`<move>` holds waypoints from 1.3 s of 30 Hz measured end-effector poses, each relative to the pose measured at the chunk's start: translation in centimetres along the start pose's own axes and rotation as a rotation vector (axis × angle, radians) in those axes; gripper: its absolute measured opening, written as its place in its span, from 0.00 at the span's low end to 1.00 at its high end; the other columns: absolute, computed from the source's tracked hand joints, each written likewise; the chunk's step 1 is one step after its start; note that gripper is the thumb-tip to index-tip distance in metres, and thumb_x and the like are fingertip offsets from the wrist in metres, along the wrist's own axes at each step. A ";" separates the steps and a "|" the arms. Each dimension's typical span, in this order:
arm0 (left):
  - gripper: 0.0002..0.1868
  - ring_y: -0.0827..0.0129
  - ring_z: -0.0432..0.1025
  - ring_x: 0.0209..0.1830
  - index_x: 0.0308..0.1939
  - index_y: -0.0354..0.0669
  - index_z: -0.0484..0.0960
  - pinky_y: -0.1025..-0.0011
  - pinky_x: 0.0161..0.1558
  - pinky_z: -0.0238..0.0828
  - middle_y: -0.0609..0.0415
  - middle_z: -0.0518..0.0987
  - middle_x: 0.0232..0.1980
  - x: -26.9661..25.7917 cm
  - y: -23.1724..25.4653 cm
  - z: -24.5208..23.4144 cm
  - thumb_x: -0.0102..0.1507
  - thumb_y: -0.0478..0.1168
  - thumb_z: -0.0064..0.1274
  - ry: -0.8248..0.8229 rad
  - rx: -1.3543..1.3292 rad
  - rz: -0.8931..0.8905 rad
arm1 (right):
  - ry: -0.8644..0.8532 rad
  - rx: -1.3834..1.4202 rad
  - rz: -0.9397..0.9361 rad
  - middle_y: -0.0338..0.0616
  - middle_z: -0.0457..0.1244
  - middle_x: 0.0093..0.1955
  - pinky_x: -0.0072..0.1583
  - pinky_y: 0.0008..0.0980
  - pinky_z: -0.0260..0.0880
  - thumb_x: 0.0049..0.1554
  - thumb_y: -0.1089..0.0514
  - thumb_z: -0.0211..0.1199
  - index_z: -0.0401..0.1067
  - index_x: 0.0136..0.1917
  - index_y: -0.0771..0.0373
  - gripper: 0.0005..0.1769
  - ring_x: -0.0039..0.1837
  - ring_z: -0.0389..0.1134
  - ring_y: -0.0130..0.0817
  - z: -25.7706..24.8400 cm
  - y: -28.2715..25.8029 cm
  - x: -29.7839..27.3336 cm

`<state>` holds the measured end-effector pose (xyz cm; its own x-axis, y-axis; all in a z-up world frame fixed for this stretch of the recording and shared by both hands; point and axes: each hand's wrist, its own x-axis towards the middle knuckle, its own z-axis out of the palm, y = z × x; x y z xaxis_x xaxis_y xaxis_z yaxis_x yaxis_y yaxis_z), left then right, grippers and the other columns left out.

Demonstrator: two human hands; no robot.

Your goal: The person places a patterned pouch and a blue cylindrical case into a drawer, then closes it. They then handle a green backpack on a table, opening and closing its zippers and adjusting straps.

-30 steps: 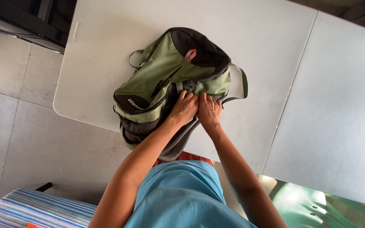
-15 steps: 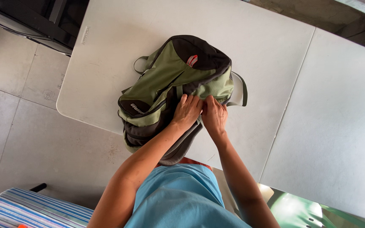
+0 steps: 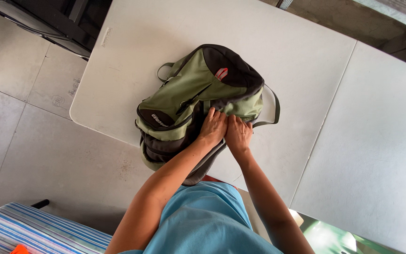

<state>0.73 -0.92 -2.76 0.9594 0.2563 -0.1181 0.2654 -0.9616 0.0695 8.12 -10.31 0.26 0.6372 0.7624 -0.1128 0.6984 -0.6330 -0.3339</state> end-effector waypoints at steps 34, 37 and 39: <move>0.11 0.59 0.73 0.51 0.41 0.38 0.86 0.53 0.71 0.51 0.47 0.80 0.43 -0.1 0.8 0.7 0.64 0.34 0.46 -0.125 -0.036 0.151 | 0.238 0.180 -0.042 0.44 0.69 0.45 0.52 0.45 0.64 0.52 0.64 0.62 0.71 0.49 0.58 0.10 0.51 0.70 0.46 -0.6 0.7 -2.6; 0.08 0.60 0.73 0.48 0.38 0.39 0.86 0.54 0.67 0.55 0.48 0.80 0.41 0.0 0.4 -2.2 0.63 0.32 0.50 -0.046 -0.019 0.197 | 0.273 0.139 -0.026 0.41 0.69 0.43 0.52 0.43 0.62 0.56 0.64 0.63 0.72 0.50 0.57 0.07 0.48 0.70 0.41 -3.2 0.7 -2.7; 0.06 0.59 0.73 0.48 0.39 0.39 0.85 0.56 0.66 0.56 0.48 0.80 0.40 -0.7 0.0 -3.9 0.62 0.31 0.53 0.032 -0.075 0.215 | 0.282 0.111 -0.032 0.39 0.70 0.42 0.51 0.42 0.60 0.57 0.63 0.63 0.73 0.52 0.57 0.09 0.45 0.69 0.39 -4.6 0.7 -3.1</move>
<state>0.45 -0.72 1.13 0.9968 0.0507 -0.0617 0.0602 -0.9848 0.1628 8.13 -13.73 4.63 0.6919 0.7043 0.1587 0.6894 -0.5793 -0.4349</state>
